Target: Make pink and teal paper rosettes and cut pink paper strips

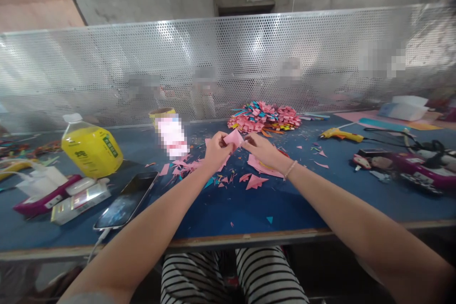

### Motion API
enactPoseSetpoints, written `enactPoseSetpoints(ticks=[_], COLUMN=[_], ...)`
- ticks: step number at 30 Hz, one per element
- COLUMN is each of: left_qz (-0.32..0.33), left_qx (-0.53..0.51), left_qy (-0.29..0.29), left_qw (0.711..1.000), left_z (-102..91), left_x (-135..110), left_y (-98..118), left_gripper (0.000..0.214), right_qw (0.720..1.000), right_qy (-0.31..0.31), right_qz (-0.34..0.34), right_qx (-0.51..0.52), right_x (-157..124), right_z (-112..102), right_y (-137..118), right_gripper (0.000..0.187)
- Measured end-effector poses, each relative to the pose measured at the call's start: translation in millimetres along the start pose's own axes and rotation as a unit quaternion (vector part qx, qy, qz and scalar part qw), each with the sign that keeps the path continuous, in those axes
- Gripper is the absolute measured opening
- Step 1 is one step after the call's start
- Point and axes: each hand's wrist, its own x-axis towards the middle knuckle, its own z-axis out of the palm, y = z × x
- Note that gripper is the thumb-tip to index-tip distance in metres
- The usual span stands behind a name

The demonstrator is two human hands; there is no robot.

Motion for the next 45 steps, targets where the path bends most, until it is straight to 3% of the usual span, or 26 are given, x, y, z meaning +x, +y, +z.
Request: enactPoseSetpoints(ticks=[6,13,22,28,36,45], left_qz=[-0.023,-0.093,-0.159,-0.167,-0.161,-0.245], left_qx=[-0.081,-0.169,-0.275,-0.306,-0.283,-0.343], left_qy=[-0.019,-0.038,-0.061,-0.073,-0.055,-0.056], left_qw=[0.996,0.980,0.946,0.934,0.944,0.905], left_z=[4.0,2.6,1.6,1.9,0.2,-0.6], left_x=[-3,-1,-1,1,-1,3], left_y=[2,3,7,5,11,12], left_gripper=[0.018,0.022,0.021,0.018,0.014,0.022], right_qw=[0.989,0.985,0.931,0.937,0.947,0.869], right_qy=[-0.010,0.006,-0.011,0.018,0.048,0.051], right_qz=[0.015,0.021,0.071,0.022,-0.001,0.084], right_qx=[0.149,0.171,0.359,0.348,0.318,0.485], right_x=[3,6,9,10,7,11], right_z=[16,8,16,16,10,14], right_y=[-2,5,6,9,3,7], right_gripper=[0.020,0.015,0.016,0.019,0.017,0.018])
